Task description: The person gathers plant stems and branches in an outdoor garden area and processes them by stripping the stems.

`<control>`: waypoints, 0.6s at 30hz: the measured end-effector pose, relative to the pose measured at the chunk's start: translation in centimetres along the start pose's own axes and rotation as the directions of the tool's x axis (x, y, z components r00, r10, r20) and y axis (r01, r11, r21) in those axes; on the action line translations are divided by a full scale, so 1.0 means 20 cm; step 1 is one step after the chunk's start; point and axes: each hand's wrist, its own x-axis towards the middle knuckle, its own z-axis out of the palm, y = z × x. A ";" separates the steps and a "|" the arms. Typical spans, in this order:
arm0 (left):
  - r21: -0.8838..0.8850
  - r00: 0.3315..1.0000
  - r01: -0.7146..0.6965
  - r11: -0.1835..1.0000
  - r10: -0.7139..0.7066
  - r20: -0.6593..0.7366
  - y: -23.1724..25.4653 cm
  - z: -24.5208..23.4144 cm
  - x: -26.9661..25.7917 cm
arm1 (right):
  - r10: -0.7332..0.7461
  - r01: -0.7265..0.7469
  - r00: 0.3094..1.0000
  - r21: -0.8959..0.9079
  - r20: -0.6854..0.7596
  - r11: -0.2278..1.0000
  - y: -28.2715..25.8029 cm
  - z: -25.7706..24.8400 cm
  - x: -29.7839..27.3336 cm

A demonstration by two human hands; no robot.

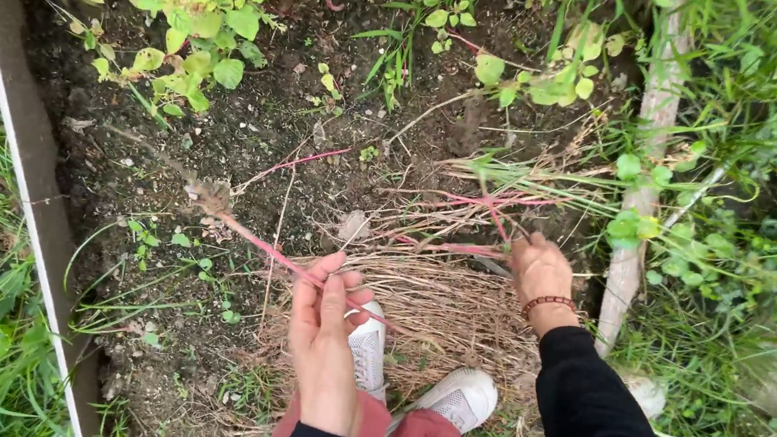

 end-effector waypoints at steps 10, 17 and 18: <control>-0.043 0.995 0.081 0.996 -0.078 0.070 -0.13 -0.12 -0.25 | -0.009 0.008 1.000 0.277 0.001 0.961 -0.02 -0.77 -0.34; -0.043 0.957 0.200 0.979 -0.186 0.222 -0.09 0.05 -0.68 | 0.186 -0.221 0.973 0.313 0.138 0.924 0.07 -1.50 -0.86; -0.047 0.945 0.218 0.975 -0.199 0.260 -0.10 0.06 -0.78 | 0.243 -0.286 0.956 0.330 0.165 0.899 0.07 -1.64 -0.97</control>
